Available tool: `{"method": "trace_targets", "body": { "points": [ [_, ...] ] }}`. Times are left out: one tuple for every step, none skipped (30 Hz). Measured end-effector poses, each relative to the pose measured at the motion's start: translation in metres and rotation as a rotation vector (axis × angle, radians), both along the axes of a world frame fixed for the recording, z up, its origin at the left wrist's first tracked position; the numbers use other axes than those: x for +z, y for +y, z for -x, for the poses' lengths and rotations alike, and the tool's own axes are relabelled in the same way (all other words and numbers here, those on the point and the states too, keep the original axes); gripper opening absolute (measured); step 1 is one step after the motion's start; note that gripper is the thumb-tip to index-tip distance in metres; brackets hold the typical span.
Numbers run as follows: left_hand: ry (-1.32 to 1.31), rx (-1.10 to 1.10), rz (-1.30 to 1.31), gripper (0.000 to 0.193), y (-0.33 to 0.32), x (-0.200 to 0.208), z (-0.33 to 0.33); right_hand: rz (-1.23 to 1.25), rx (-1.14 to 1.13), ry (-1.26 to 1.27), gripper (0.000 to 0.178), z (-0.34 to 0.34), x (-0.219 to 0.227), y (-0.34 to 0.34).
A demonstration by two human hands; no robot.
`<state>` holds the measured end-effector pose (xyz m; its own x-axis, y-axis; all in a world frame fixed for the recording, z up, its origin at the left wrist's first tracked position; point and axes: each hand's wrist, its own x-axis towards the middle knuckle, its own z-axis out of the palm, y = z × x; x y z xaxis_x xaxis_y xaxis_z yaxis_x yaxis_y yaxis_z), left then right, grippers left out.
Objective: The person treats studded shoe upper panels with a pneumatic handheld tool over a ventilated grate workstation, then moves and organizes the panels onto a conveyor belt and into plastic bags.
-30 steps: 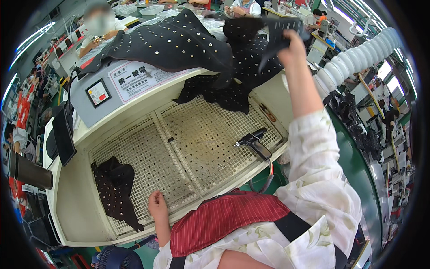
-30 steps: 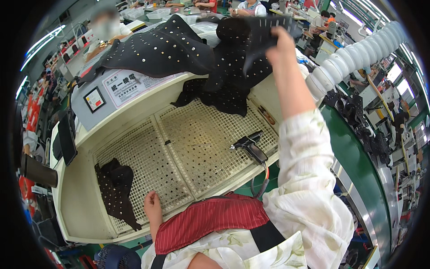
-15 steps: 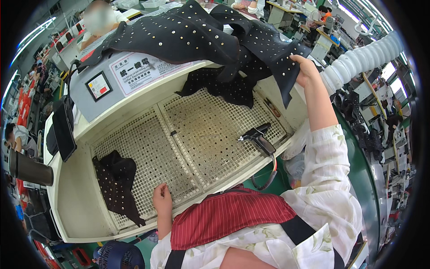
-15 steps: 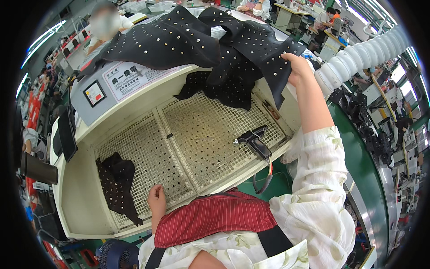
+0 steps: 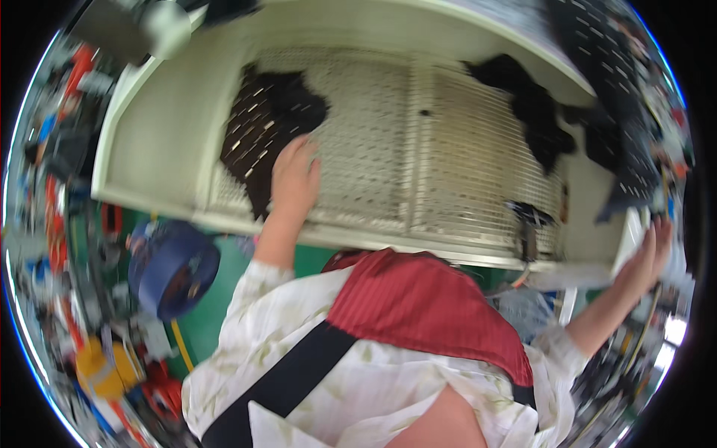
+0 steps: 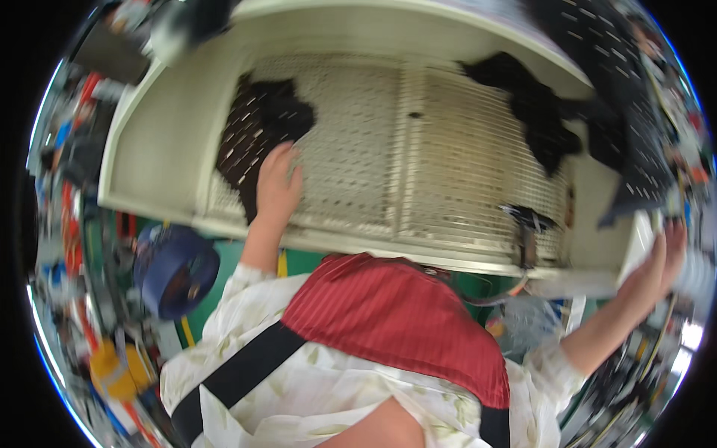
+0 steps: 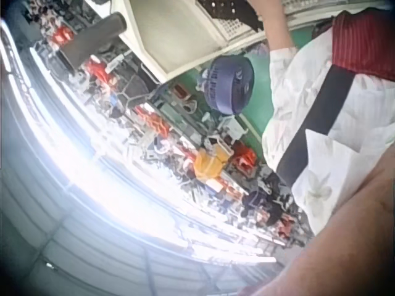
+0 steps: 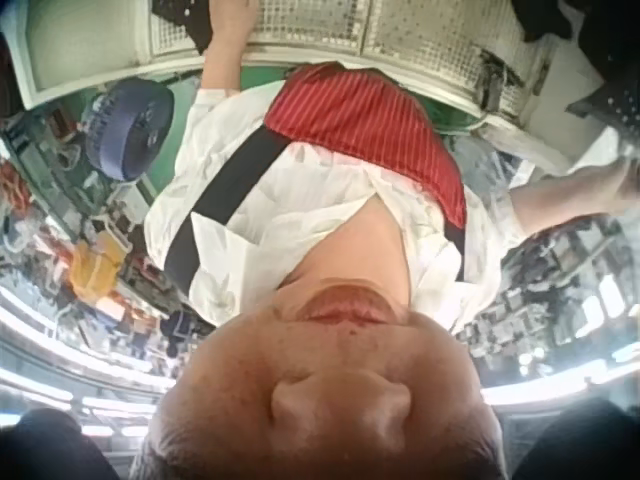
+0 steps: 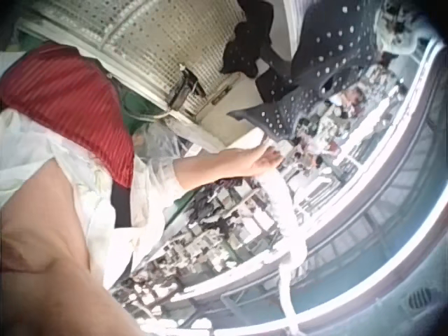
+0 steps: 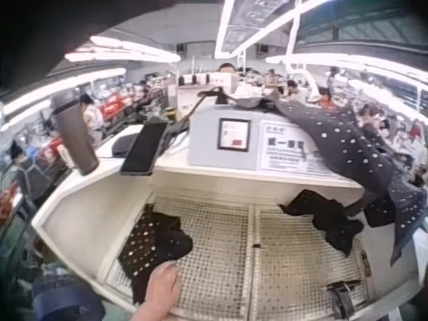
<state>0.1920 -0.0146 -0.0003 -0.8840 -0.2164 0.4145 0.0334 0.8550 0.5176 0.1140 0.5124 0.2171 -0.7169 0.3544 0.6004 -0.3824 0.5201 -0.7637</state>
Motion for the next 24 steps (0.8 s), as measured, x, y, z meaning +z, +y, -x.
{"method": "trace_targets", "body": {
  "points": [
    [-0.046,0.047,0.05,0.034,-0.008,0.003,0.003,0.002,0.05,-0.04,0.048,-0.012,0.001,-0.034],
    [-0.083,0.078,0.093,0.038,-0.016,0.003,0.006,0.023,0.149,-0.079,0.047,-0.019,-0.007,-0.048],
    [-0.098,0.115,0.098,0.038,-0.023,-0.002,0.009,-0.002,0.204,-0.096,0.043,-0.025,-0.018,-0.061],
    [-0.159,0.186,0.188,0.044,-0.028,-0.01,0.01,-0.079,0.227,-0.147,0.04,-0.031,-0.033,-0.066],
    [-0.218,0.242,0.275,0.049,-0.031,-0.017,0.012,-0.158,0.237,-0.194,0.036,-0.038,-0.047,-0.071],
    [-0.227,0.257,0.282,0.049,-0.035,-0.023,0.011,-0.187,0.269,-0.241,0.034,-0.041,-0.061,-0.085],
    [-0.283,0.276,0.291,0.055,-0.038,-0.028,0.01,-0.216,0.3,-0.286,0.031,-0.043,-0.073,-0.099],
    [-0.336,0.284,0.289,0.06,-0.042,-0.031,0.01,-0.22,0.302,-0.289,0.031,-0.045,-0.082,-0.108],
    [-0.335,0.275,0.288,0.06,-0.044,-0.031,0.015,-0.165,0.352,-0.373,0.029,-0.05,-0.092,-0.112],
    [-0.308,0.284,0.233,0.062,-0.045,-0.031,0.018,-0.108,0.403,-0.457,0.027,-0.053,-0.099,-0.116],
    [-0.279,0.292,0.179,0.065,-0.047,-0.029,0.023,-0.105,0.394,-0.456,0.027,-0.055,-0.106,-0.119],
    [-0.277,0.284,0.181,0.065,-0.047,-0.025,0.027,-0.103,0.44,-0.491,0.026,-0.057,-0.111,-0.122],
    [-0.21,0.369,0.204,0.069,-0.048,-0.02,0.032,-0.1,0.486,-0.525,0.025,-0.058,-0.114,-0.125],
    [-0.143,0.454,0.227,0.074,-0.048,-0.018,0.035,-0.084,0.494,-0.553,0.025,-0.059,-0.115,-0.131],
    [-0.143,0.449,0.229,0.074,-0.052,-0.018,0.038,-0.081,0.489,-0.554,0.025,-0.06,-0.117,-0.135],
    [-0.107,0.539,0.211,0.073,-0.058,-0.019,0.042,-0.093,0.512,-0.581,0.024,-0.061,-0.12,-0.139],
    [-0.071,0.636,0.19,0.072,-0.066,-0.018,0.045,-0.109,0.54,-0.608,0.024,-0.06,-0.121,-0.143],
    [-0.082,0.709,0.186,0.059,-0.075,-0.023,0.048,-0.16,0.551,-0.608,0.023,-0.059,-0.123,-0.147],
    [-0.08,0.709,0.189,0.059,-0.087,-0.027,0.049,-0.157,0.551,-0.607,0.023,-0.059,-0.124,-0.15],
    [-0.212,0.644,0.09,0.048,-0.098,-0.026,0.051,-0.164,0.56,-0.607,0.023,-0.06,-0.126,-0.153],
    [-0.343,0.578,-0.008,0.039,-0.104,-0.027,0.052,-0.172,0.57,-0.608,0.022,-0.06,-0.128,-0.155],
    [-0.343,0.576,-0.006,0.039,-0.107,-0.028,0.051,-0.186,0.565,-0.62,0.022,-0.059,-0.13,-0.157],
    [-0.294,0.588,-0.068,0.032,-0.106,-0.024,0.051,-0.184,0.56,-0.622,0.022,-0.059,-0.131,-0.159],
    [-0.244,0.601,-0.13,0.028,-0.106,-0.021,0.05,-0.208,0.566,-0.626,0.022,-0.058,-0.131,-0.161]
  ]
}}
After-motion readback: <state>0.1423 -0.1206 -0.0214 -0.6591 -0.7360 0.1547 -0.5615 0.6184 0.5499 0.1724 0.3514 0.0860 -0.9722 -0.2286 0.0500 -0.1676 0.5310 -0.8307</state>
